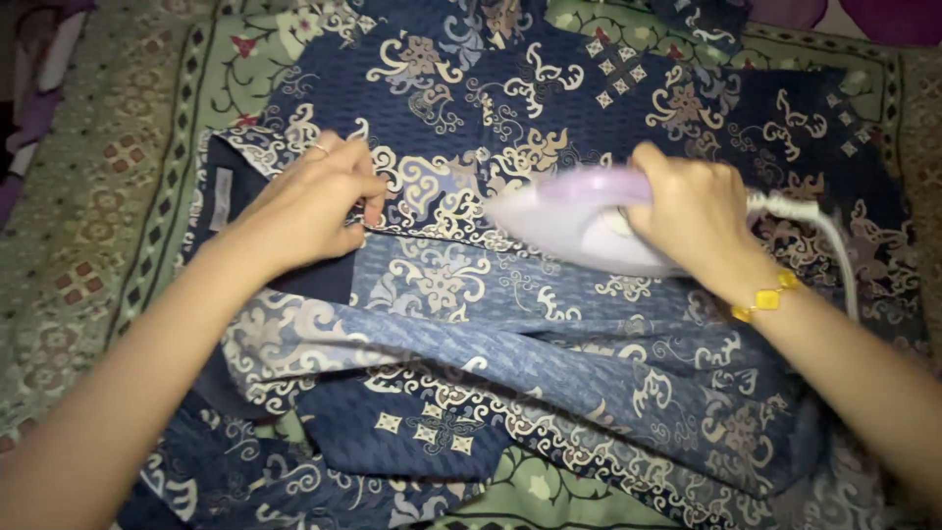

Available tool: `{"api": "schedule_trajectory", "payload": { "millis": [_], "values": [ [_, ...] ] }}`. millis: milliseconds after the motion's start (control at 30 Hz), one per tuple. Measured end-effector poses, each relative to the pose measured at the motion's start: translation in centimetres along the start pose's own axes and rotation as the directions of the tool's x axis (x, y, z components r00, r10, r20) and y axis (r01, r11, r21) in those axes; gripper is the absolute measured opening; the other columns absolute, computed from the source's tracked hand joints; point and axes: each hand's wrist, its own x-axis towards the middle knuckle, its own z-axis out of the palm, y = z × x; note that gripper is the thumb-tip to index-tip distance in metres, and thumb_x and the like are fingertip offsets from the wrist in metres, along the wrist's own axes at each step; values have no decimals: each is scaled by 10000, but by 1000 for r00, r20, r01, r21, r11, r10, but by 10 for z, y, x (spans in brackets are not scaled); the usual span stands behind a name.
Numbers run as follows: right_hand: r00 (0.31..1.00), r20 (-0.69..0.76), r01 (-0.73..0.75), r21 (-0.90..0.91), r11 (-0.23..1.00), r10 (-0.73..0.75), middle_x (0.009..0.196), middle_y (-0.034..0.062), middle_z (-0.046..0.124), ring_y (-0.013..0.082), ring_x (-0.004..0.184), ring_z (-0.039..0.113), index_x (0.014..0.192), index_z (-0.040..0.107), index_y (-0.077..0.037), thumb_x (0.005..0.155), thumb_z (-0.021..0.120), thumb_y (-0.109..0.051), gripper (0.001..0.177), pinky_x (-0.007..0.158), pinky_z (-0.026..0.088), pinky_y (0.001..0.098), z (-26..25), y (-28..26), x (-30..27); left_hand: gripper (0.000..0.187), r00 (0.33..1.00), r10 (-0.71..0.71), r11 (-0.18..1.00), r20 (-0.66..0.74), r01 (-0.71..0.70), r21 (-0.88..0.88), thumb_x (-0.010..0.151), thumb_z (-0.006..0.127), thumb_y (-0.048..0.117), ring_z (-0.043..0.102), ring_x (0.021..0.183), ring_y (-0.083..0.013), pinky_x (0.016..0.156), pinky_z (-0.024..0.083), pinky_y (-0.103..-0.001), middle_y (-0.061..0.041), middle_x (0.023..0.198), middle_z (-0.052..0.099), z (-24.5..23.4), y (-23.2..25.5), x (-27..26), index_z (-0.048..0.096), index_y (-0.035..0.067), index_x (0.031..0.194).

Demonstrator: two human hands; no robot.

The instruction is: The person irons a dark blue patterned garment laid on a patterned bedsheet. They repeatedly smooth the fabric with one hand while moving a purple and white iron with the other, repositioning sections of the garment as they work.

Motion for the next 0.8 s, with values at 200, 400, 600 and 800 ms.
{"api": "schedule_trajectory", "payload": {
  "millis": [200, 400, 600, 800],
  "values": [
    [994, 112, 12, 62, 998, -19, 629, 123, 696, 301, 530, 697, 1071, 723, -104, 872, 622, -146, 226, 570, 615, 461, -32, -26, 23, 509, 998, -50, 998, -41, 51, 28, 692, 856, 94, 503, 1021, -323, 865, 460, -468, -105, 1092, 491, -25, 11, -16, 517, 114, 1071],
    [986, 136, 96, -14, 995, -94, 722, 35, 724, 236, 622, 715, 1044, 688, -200, 761, 657, -196, 285, 559, 566, 397, -19, 8, -7, 245, 1000, -1, 999, -11, 1, -37, 742, 673, 0, 601, 939, -271, 820, 486, -447, -17, 896, 601, -9, -12, -24, 504, 153, 833],
    [993, 39, -95, -342, 935, 115, 680, 35, 713, 193, 570, 696, 1245, 771, -123, 953, 657, -334, 378, 542, 566, 321, 11, 88, -12, 119, 997, -26, 1000, 71, 24, 20, 782, 649, 78, 644, 894, -268, 832, 517, -465, 5, 883, 658, -30, 4, -25, 567, 164, 779],
    [934, 158, -277, -243, 930, 319, 871, 197, 759, 450, 840, 732, 1169, 760, -205, 888, 643, -440, 385, 716, 582, 514, -1, 121, -22, 133, 978, 208, 976, 24, -209, 60, 840, 655, 244, 667, 915, -331, 807, 548, -530, -60, 922, 664, -31, 66, 40, 644, 148, 932]
  ]
}}
